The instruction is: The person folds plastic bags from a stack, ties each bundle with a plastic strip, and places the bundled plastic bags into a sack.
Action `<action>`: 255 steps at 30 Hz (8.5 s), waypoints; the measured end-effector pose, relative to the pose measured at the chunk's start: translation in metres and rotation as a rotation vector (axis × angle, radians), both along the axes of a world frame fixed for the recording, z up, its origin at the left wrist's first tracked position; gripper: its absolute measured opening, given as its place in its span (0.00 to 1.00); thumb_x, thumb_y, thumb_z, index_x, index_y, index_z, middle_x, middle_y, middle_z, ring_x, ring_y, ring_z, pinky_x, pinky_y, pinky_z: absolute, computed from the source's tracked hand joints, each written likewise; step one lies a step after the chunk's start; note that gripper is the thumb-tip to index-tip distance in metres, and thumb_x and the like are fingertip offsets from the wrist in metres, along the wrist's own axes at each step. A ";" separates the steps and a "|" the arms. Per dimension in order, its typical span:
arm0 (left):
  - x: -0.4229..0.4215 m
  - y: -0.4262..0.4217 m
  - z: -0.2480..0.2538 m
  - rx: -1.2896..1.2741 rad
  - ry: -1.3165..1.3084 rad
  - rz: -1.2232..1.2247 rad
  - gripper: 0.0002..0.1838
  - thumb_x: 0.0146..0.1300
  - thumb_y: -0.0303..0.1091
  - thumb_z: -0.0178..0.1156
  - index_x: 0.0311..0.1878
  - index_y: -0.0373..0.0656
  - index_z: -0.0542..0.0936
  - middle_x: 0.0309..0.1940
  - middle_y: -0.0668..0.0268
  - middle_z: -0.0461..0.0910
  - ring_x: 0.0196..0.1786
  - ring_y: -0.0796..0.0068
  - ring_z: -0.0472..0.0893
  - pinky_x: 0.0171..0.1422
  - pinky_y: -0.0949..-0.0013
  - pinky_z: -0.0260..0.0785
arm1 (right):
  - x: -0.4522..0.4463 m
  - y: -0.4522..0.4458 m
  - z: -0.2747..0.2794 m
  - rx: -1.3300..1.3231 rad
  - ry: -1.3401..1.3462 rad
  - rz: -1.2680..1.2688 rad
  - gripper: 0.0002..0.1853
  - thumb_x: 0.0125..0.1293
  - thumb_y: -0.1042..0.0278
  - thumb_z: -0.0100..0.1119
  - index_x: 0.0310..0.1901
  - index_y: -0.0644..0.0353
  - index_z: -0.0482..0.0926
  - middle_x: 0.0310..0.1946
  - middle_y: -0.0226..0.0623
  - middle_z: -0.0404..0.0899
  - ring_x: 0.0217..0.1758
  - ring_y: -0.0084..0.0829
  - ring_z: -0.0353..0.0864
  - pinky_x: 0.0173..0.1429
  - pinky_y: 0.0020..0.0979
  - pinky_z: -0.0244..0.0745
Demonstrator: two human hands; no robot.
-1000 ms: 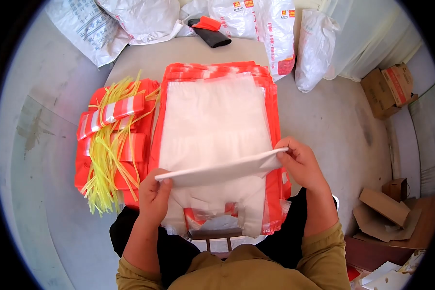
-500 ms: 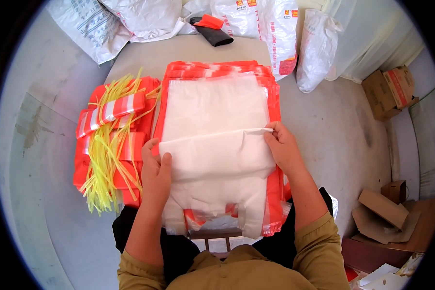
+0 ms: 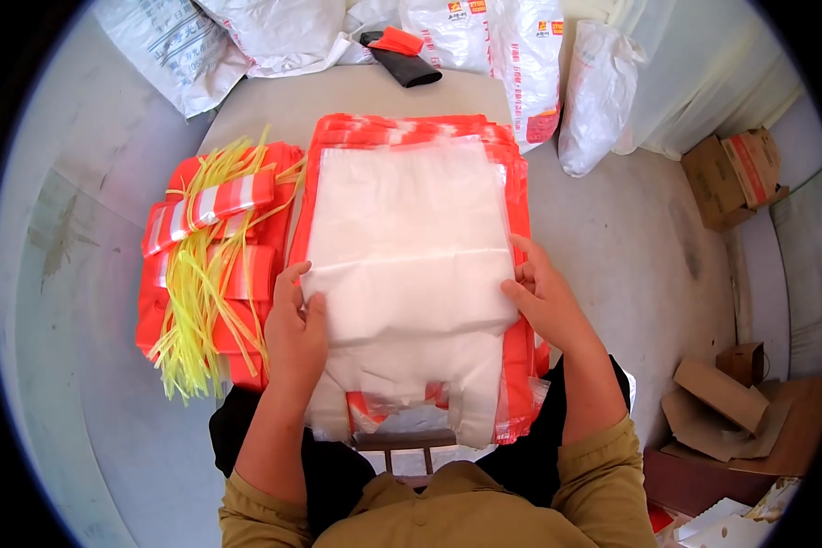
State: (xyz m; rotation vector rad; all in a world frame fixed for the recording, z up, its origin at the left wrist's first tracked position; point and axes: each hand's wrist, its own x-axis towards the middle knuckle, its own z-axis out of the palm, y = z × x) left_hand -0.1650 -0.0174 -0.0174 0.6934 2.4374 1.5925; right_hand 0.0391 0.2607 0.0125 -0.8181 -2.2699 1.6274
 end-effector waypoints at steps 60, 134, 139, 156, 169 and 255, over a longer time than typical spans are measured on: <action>0.019 0.014 0.021 -0.303 0.772 -0.320 0.21 0.58 0.20 0.61 0.56 0.38 0.84 0.54 0.53 0.88 0.57 0.47 0.87 0.61 0.54 0.81 | -0.042 -0.038 0.025 1.314 0.078 0.174 0.15 0.57 0.69 0.69 0.47 0.55 0.82 0.56 0.39 0.83 0.67 0.46 0.80 0.74 0.51 0.71; 0.051 -0.013 0.016 0.052 0.406 -0.506 0.37 0.63 0.20 0.60 0.78 0.30 0.67 0.76 0.39 0.71 0.76 0.39 0.75 0.79 0.51 0.68 | -0.018 -0.081 -0.018 0.088 0.269 0.437 0.15 0.66 0.70 0.62 0.53 0.63 0.84 0.62 0.46 0.84 0.75 0.46 0.75 0.79 0.45 0.68; 0.048 -0.012 0.014 0.015 0.497 -0.555 0.37 0.60 0.20 0.63 0.75 0.30 0.71 0.77 0.41 0.71 0.77 0.39 0.73 0.80 0.48 0.67 | -0.050 -0.090 0.002 0.811 0.229 0.836 0.19 0.53 0.76 0.66 0.49 0.63 0.86 0.51 0.44 0.87 0.66 0.49 0.77 0.72 0.45 0.71; 0.042 -0.010 -0.005 0.000 0.464 -0.642 0.41 0.50 0.14 0.59 0.74 0.32 0.73 0.78 0.46 0.69 0.81 0.42 0.68 0.82 0.47 0.64 | -0.091 -0.046 -0.048 0.884 -0.167 0.885 0.08 0.62 0.66 0.61 0.32 0.59 0.85 0.34 0.47 0.86 0.41 0.51 0.84 0.52 0.49 0.77; 0.043 -0.007 -0.012 -0.123 0.501 -0.650 0.34 0.62 0.18 0.54 0.75 0.35 0.73 0.80 0.48 0.67 0.83 0.48 0.66 0.85 0.44 0.58 | -0.118 -0.036 -0.008 0.814 -0.153 0.797 0.31 0.63 0.69 0.64 0.71 0.58 0.77 0.74 0.48 0.74 0.80 0.50 0.67 0.86 0.47 0.57; -0.067 -0.086 -0.034 -0.508 0.135 0.099 0.27 0.67 0.42 0.69 0.65 0.38 0.83 0.62 0.50 0.81 0.65 0.49 0.81 0.70 0.55 0.75 | -0.073 -0.076 0.007 -0.537 0.183 -0.085 0.53 0.61 0.85 0.57 0.87 0.56 0.46 0.72 0.53 0.74 0.69 0.42 0.81 0.72 0.41 0.77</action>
